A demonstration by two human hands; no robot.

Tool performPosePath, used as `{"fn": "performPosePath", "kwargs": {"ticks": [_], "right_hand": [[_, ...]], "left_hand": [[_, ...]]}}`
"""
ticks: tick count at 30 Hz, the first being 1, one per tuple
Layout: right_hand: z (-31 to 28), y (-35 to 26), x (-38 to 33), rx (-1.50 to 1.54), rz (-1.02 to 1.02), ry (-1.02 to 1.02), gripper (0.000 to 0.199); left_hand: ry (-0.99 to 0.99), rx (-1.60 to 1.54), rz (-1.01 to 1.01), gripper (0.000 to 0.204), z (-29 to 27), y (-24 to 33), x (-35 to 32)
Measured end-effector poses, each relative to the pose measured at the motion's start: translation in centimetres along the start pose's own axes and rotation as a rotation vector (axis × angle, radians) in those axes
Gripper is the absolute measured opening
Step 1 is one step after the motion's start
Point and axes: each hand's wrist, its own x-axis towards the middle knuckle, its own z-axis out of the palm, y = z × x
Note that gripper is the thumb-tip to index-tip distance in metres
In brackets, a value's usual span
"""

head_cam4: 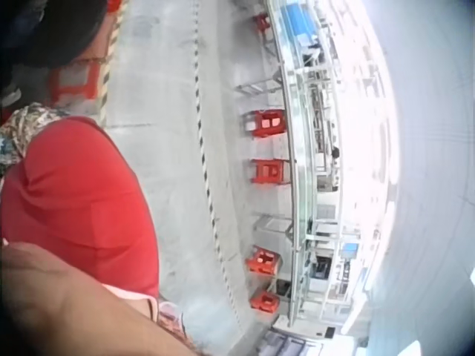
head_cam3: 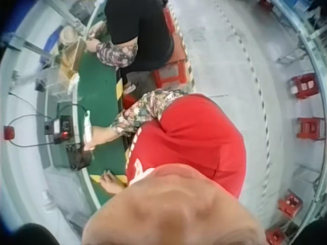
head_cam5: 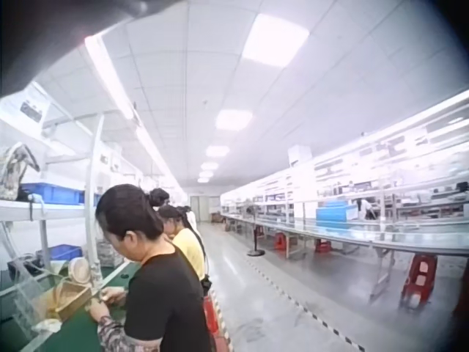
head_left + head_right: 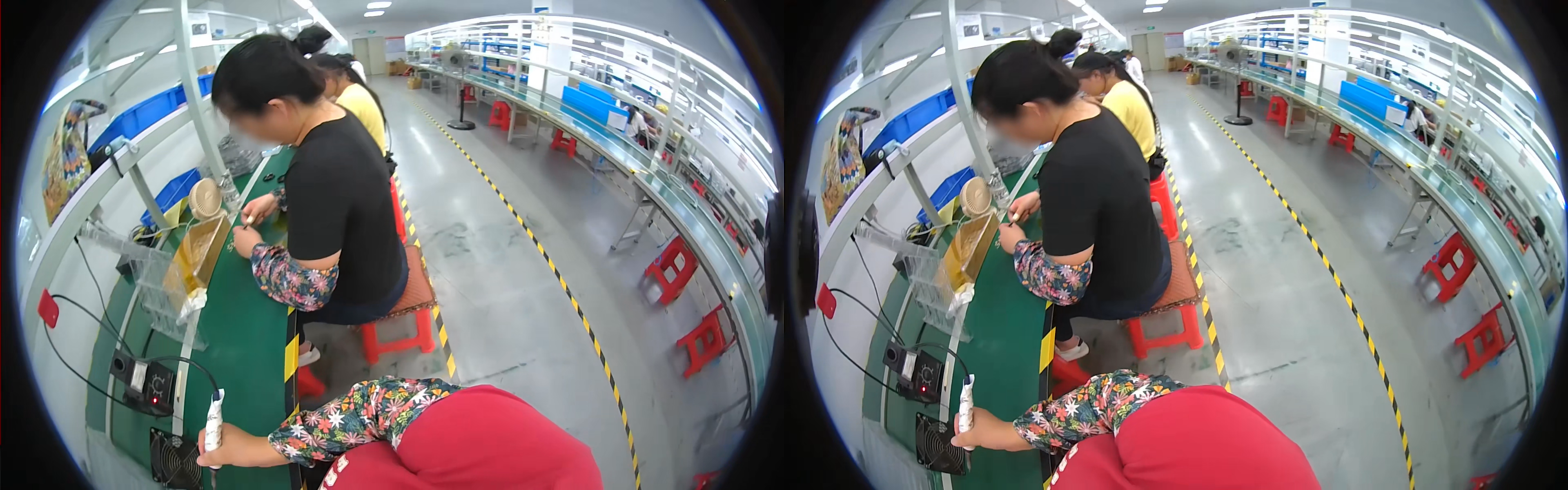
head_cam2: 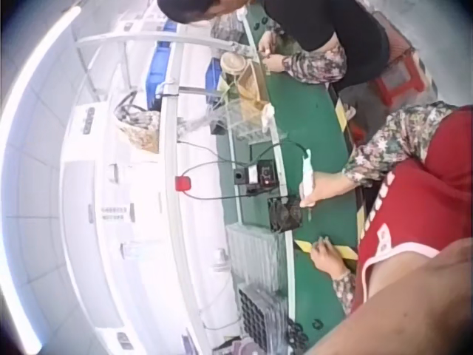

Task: The person solders electronic components inside circular casings using a soldering iron and a yellow tool. They then wipe the tip of the soldering iron on a soldering station sponge before continuing to solder the components.

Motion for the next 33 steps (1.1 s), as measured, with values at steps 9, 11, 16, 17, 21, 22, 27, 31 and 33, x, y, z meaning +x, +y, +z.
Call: {"fn": "performPosePath", "kwargs": {"ticks": [9, 11, 16, 17, 21, 22, 27, 31, 33], "right_hand": [[-0.7, 0.1, 0.1, -0.359, -0.43, -0.23, 0.022], [-1.1, -1.1, -0.2, -0.56, -0.558, -0.263, 0.022], [-2.2, 0.3, 1.5, -0.719, -0.864, -0.242, 0.025], [-2.4, 0.3, 1.7, -0.714, -0.865, -0.249, 0.025], [-4.1, 0.4, 2.6, -0.926, -0.913, -0.277, 0.02], [-4.5, 0.1, 3.0, -0.991, -0.988, -0.281, 0.019], [-6.3, -1.9, 4.1, -1.274, -1.156, -0.298, 0.016], [-6.8, -2.4, 4.3, -1.278, -1.134, -0.329, 0.012], [-7.4, -2.8, 4.2, -1.215, -1.018, -0.291, 0.013]], "left_hand": [[0.105, 0.063, -0.288, 0.013, 0.0, -2.1, 1.1], [0.18, -0.011, -0.237, 0.014, 0.2, -1.3, 1.4], [-0.037, -0.878, -0.524, 0.043, 1.2, 4.7, 4.5], [-0.068, -1.082, -0.608, 0.047, 2.1, 5.1, 5.2], [-0.176, -1.666, -0.845, 0.053, 2.0, 7.6, 9.6], [-0.249, -1.676, -0.802, 0.048, 1.4, 8.0, 10.4], [-0.347, -1.599, -0.619, 0.033, 2.1, 9.6, 12.7], [-0.305, -1.672, -0.559, 0.028, 4.4, 8.6, 12.8], [-0.299, -1.727, -0.661, 0.028, 4.5, 8.6, 12.8]]}}
